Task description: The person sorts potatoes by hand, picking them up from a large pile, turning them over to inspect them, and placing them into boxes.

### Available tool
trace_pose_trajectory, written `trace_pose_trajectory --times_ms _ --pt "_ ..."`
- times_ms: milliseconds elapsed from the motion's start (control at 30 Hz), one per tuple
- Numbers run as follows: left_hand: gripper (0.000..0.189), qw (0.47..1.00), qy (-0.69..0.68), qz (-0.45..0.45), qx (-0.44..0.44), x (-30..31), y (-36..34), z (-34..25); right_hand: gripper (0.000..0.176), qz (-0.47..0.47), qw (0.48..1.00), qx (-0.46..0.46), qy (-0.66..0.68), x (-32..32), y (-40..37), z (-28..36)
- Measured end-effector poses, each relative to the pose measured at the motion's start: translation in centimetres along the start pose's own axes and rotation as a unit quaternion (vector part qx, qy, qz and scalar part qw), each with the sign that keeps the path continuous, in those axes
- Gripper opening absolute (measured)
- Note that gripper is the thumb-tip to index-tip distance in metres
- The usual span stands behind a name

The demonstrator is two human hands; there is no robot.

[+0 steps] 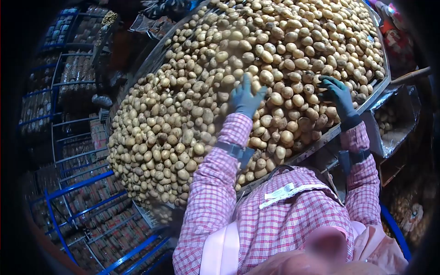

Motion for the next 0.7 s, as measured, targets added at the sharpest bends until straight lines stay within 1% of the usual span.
trace_pose_trajectory --times_ms 33,67,133,167,200,267,300,333,367,433,467,500,533,567,600,633,667,700 --pt "0.094 0.996 -0.007 -0.063 -0.070 -0.6 -0.4 -1.0 0.031 -0.006 1.000 -0.003 -0.012 -1.7 0.1 0.2" --pt "0.091 0.997 -0.071 -0.013 -0.025 0.0 -1.2 -2.5 0.029 0.022 1.000 -0.003 0.012 -3.9 0.0 0.8" --pt "0.090 0.981 -0.193 0.015 -0.030 -0.3 -3.0 -4.0 0.027 0.039 0.998 0.006 -0.049 -7.0 2.2 0.7" --pt "0.086 0.985 -0.156 0.034 -0.064 0.4 -3.7 -4.3 0.026 0.023 0.998 0.034 -0.048 -9.0 3.0 1.1" --pt "0.084 0.982 -0.175 0.018 -0.076 0.9 -4.5 -3.5 0.025 0.007 0.997 0.061 -0.046 -10.6 4.3 1.4" --pt "0.080 0.973 -0.208 -0.015 -0.097 1.9 -6.3 -0.9 0.024 0.023 0.984 0.132 -0.113 -12.4 10.0 -0.3" --pt "0.070 0.972 -0.226 -0.019 -0.067 4.0 -7.2 0.3 0.025 0.012 0.974 0.144 -0.173 -13.4 11.5 0.0" --pt "0.061 0.960 -0.261 -0.066 -0.076 4.1 -7.9 2.9 0.026 0.004 0.960 0.155 -0.231 -14.7 12.9 0.3" --pt "0.058 0.961 -0.264 -0.071 -0.047 5.1 -8.8 4.9 0.027 0.000 0.951 0.157 -0.268 -15.5 15.7 -0.7" --pt "0.052 0.961 -0.271 -0.053 0.034 6.9 -10.9 9.4 0.038 0.008 0.902 0.182 -0.390 -17.5 19.7 -2.0" --pt "0.050 0.957 -0.276 -0.028 0.084 7.3 -12.0 11.3 0.043 0.013 0.872 0.196 -0.448 -19.0 20.2 -1.5" --pt "0.047 0.957 -0.272 -0.067 0.076 8.0 -13.1 12.6 0.046 -0.012 0.846 0.194 -0.497 -19.8 20.3 -1.5" --pt "0.046 0.957 -0.269 -0.075 0.084 8.6 -14.0 13.7 0.048 -0.038 0.816 0.189 -0.545 -20.8 18.9 -0.5" --pt "0.045 0.956 -0.267 -0.080 0.091 9.1 -14.9 14.7 0.051 -0.057 0.817 0.182 -0.544 -21.5 17.3 0.6" --pt "0.044 0.955 -0.265 -0.085 0.099 9.4 -15.6 15.4 0.052 -0.065 0.801 0.178 -0.568 -21.8 17.0 0.9" --pt "0.042 0.947 -0.280 -0.103 0.115 10.1 -15.8 15.0 0.051 -0.029 0.805 0.150 -0.573 -22.0 17.0 1.1" --pt "0.042 0.947 -0.280 -0.102 0.118 10.1 -15.9 15.1 0.050 0.006 0.807 0.124 -0.578 -22.2 17.1 1.4" --pt "0.041 0.947 -0.280 -0.102 0.120 10.1 -15.8 15.2 0.047 0.034 0.810 0.072 -0.581 -22.3 17.0 1.2"
Point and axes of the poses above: each hand's wrist, its own y-axis towards the middle knuckle, its own x-axis out of the back of the hand, z = x × y, the point moved 4 cm from there along y, towards the middle knuckle, and after that the axes turned 14 degrees about -z, right-handed, at the moved point
